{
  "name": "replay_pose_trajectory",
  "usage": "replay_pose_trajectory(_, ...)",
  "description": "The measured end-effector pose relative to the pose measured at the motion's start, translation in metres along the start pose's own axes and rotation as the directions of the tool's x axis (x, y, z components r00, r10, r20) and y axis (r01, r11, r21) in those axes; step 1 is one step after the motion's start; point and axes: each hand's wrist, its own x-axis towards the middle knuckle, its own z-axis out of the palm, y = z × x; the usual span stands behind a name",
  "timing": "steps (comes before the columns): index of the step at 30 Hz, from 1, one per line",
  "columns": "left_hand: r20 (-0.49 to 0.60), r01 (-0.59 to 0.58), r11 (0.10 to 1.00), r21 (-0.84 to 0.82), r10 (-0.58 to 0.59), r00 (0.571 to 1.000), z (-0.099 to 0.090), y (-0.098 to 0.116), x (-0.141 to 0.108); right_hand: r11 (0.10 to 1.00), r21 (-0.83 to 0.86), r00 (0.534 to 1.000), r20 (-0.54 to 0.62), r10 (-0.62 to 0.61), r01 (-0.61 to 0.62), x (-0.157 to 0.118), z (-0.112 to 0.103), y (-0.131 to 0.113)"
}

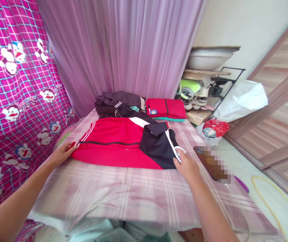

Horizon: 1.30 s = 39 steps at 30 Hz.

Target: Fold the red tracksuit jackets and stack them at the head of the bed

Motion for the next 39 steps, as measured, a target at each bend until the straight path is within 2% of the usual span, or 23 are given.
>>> replay_pose_trajectory(4, 0.03, 0.004, 1.0, -0.024, -0.003, 1.0, -0.002, 0.015, 0.001, 0.991, 0.024, 0.973, -0.194, -0.122, 0.129, 0.005, -0.02, -0.019)
replay_pose_trajectory(6, 0.003, 0.007, 0.995, -0.095, -0.007, 1.0, -0.001, 0.027, 0.002, 0.975, 0.057, 0.939, -0.286, -0.192, 0.217, 0.007, -0.027, -0.04)
replay_pose_trajectory(8, -0.022, 0.029, 0.98, -0.195, -0.034, 0.999, 0.0, 0.036, 0.002, 0.935, 0.115, 0.908, -0.305, -0.287, 0.334, 0.008, -0.027, -0.064)
replay_pose_trajectory(10, -0.037, 0.076, 0.971, -0.227, -0.087, 0.996, 0.002, 0.039, 0.002, 0.885, 0.168, 0.89, -0.23, -0.394, 0.435, 0.008, -0.018, -0.084)
replay_pose_trajectory(11, -0.041, 0.104, 0.976, -0.193, -0.114, 0.993, 0.003, 0.039, 0.001, 0.872, 0.178, 0.888, -0.163, -0.43, 0.455, 0.007, -0.01, -0.092)
replay_pose_trajectory(13, -0.054, 0.149, 0.988, -0.047, -0.151, 0.987, 0.003, 0.034, -0.001, 0.89, 0.154, 0.902, -0.02, -0.431, 0.429, 0.006, 0.007, -0.099)
replay_pose_trajectory(15, -0.065, 0.162, 0.98, 0.117, -0.155, 0.986, 0.004, 0.03, -0.003, 0.927, 0.094, 0.925, 0.08, -0.371, 0.363, 0.005, 0.023, -0.099)
replay_pose_trajectory(18, -0.056, 0.166, 0.945, 0.282, -0.156, 0.986, 0.004, 0.029, -0.003, 0.947, 0.043, 0.937, 0.137, -0.323, 0.32, 0.004, 0.034, -0.095)
replay_pose_trajectory(23, -0.052, 0.178, 0.876, 0.448, -0.173, 0.984, 0.0, 0.041, -0.001, 0.948, 0.02, 0.934, 0.168, -0.316, 0.317, 0.004, 0.032, -0.095)
replay_pose_trajectory(25, -0.116, 0.123, 0.878, 0.463, -0.077, 0.99, -0.002, 0.052, -0.005, 0.949, 0.011, 0.933, 0.177, -0.313, 0.316, 0.003, 0.031, -0.096)
replay_pose_trajectory(27, -0.154, -0.023, 0.891, 0.453, 0.104, 0.983, 0.003, 0.068, -0.013, 0.948, 0.004, 0.932, 0.184, -0.312, 0.317, 0.003, 0.031, -0.097)
replay_pose_trajectory(28, -0.139, -0.119, 0.889, 0.442, 0.199, 0.97, 0.009, 0.077, -0.02, 0.948, 0.0, 0.932, 0.185, -0.312, 0.318, 0.003, 0.031, -0.097)
replay_pose_trajectory(30, -0.012, -0.321, 0.862, 0.392, 0.354, 0.935, 0.027, 0.098, -0.033, 0.948, -0.007, 0.932, 0.182, -0.312, 0.319, 0.003, 0.032, -0.097)
replay_pose_trajectory(31, 0.109, -0.415, 0.835, 0.361, 0.404, 0.908, 0.038, 0.107, -0.04, 0.948, -0.009, 0.933, 0.178, -0.313, 0.319, 0.003, 0.033, -0.096)
replay_pose_trajectory(32, 0.209, -0.476, 0.815, 0.33, 0.429, 0.879, 0.05, 0.115, -0.046, 0.947, -0.008, 0.934, 0.173, -0.314, 0.32, 0.003, 0.033, -0.096)
replay_pose_trajectory(34, 0.298, -0.529, 0.794, 0.301, 0.449, 0.843, 0.07, 0.124, -0.053, 0.947, -0.002, 0.934, 0.165, -0.317, 0.321, 0.003, 0.033, -0.095)
replay_pose_trajectory(36, 0.308, -0.532, 0.792, 0.298, 0.448, 0.839, 0.082, 0.124, -0.056, 0.946, 0.008, 0.933, 0.162, -0.32, 0.323, 0.003, 0.032, -0.094)
replay_pose_trajectory(39, 0.295, -0.523, 0.797, 0.302, 0.443, 0.847, 0.086, 0.113, -0.054, 0.947, 0.01, 0.932, 0.175, -0.317, 0.32, 0.003, 0.031, -0.092)
